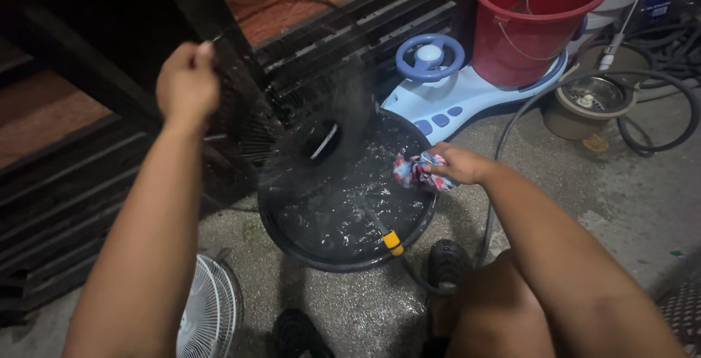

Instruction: The person washes a fan blade and two fan cages using a cloth and water from a bucket. They scrub each part thoroughly, rinse them in the bucket, and place the cleaned items on the floor.

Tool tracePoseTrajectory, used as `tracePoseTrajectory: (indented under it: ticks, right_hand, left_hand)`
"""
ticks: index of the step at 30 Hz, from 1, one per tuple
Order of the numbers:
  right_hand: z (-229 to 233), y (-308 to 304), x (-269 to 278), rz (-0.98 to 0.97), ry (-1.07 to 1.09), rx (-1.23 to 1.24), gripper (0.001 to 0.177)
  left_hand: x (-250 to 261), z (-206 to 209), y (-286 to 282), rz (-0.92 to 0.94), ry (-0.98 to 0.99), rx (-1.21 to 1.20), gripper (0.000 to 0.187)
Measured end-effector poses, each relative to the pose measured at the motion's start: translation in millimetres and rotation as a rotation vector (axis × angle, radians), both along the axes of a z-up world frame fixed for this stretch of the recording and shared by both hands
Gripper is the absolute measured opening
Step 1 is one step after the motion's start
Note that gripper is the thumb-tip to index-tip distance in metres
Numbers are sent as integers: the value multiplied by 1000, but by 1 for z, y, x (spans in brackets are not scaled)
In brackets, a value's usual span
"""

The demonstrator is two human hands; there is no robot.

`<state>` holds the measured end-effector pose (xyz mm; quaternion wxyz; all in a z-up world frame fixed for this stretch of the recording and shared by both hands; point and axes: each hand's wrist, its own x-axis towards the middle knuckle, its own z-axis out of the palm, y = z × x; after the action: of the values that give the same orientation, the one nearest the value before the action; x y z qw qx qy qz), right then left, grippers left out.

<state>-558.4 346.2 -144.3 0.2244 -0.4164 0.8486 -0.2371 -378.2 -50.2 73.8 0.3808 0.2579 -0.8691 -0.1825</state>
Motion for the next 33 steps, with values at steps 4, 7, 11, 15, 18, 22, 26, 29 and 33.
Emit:
tracePoseTrajectory:
  ticks: [4,7,11,15,18,22,26,29,33]
  right_hand:
    - [4,-4,0,9,4,19,49]
    - [-1,-10,-1,47,11,68,49]
    - [-21,-43,-10,89,-16,179,51]
    - [-58,-83,-9,183,37,292,63]
    - [-92,-93,0,209,89,501,71]
    - [-162,-96,9,190,157,800,76]
    - [-234,-106,14,123,124,687,59]
    - [-261,-103,2,-67,-14,410,47]
    - [-242,-86,-36,-436,-393,-140,30]
  left_hand:
    - [37,-63,-15,-51,197,769,26]
    - [74,-129,-16,64,257,958,25]
    - [113,-189,-17,109,338,1152,24]
    - [138,-209,-1,81,237,1216,19]
    - [150,-213,7,94,142,1302,18]
    - [153,-223,-1,146,75,1344,20]
    - [159,-226,-8,173,76,1373,23]
    - [155,-230,-10,266,-36,1295,32]
    - [150,-236,-10,400,-176,1139,51]
